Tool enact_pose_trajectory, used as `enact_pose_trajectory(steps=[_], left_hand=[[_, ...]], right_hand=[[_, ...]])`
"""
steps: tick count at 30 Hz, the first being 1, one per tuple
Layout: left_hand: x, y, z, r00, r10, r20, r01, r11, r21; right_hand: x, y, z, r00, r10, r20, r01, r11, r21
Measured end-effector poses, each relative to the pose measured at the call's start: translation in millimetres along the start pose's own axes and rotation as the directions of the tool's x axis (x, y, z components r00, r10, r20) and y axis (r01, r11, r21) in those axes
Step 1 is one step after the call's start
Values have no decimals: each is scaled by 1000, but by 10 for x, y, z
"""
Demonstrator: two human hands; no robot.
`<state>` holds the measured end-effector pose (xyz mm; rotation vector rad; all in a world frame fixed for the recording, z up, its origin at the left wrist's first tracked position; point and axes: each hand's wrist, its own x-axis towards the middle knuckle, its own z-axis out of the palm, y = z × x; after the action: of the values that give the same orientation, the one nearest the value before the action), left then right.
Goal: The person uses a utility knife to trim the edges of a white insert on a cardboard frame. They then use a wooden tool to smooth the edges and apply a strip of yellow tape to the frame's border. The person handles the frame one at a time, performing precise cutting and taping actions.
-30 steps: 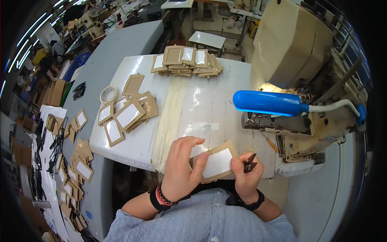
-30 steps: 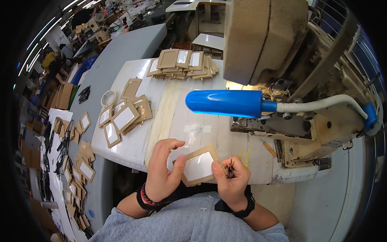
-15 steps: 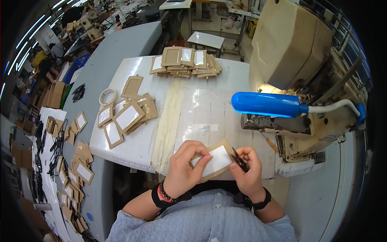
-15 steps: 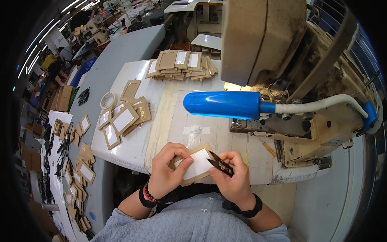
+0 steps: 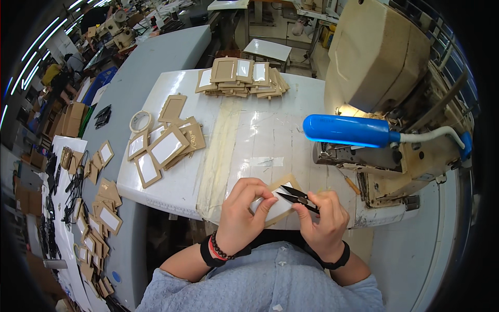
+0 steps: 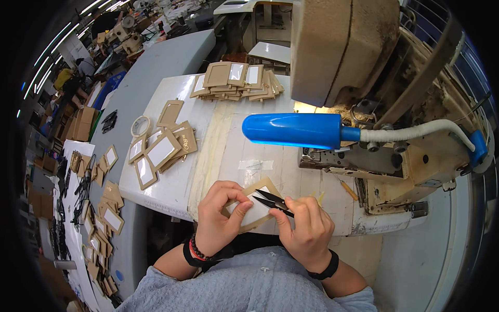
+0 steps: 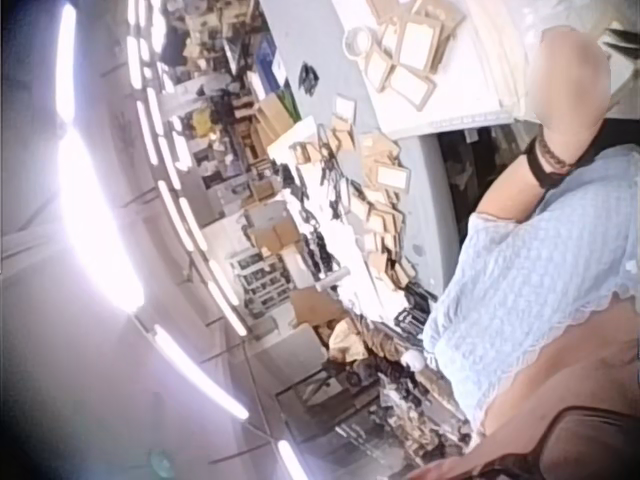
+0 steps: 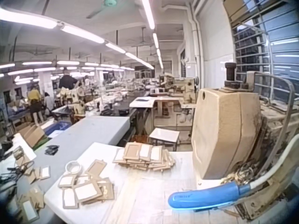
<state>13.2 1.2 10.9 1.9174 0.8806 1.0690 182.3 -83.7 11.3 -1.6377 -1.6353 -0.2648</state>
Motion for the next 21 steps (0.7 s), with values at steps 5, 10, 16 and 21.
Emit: enact_pose_trajectory(steps=[5, 10, 16, 21], left_hand=[[-19, 5, -1, 1000, 8, -9, -8, 1000, 4], [-27, -1, 7, 1000, 12, -17, -12, 1000, 8], [-22, -3, 10, 1000, 4, -15, -4, 1000, -10], [-22, 22, -6, 1000, 12, -4, -11, 1000, 13]], right_hand=[[-22, -8, 10, 999, 30, -15, -30, 1000, 6], [-23, 1, 16, 998, 21, -58, -20, 1000, 14], [-22, 8, 11, 998, 31, -55, -31, 1000, 0], [-34, 16, 43, 998, 35, -60, -33, 999, 30]])
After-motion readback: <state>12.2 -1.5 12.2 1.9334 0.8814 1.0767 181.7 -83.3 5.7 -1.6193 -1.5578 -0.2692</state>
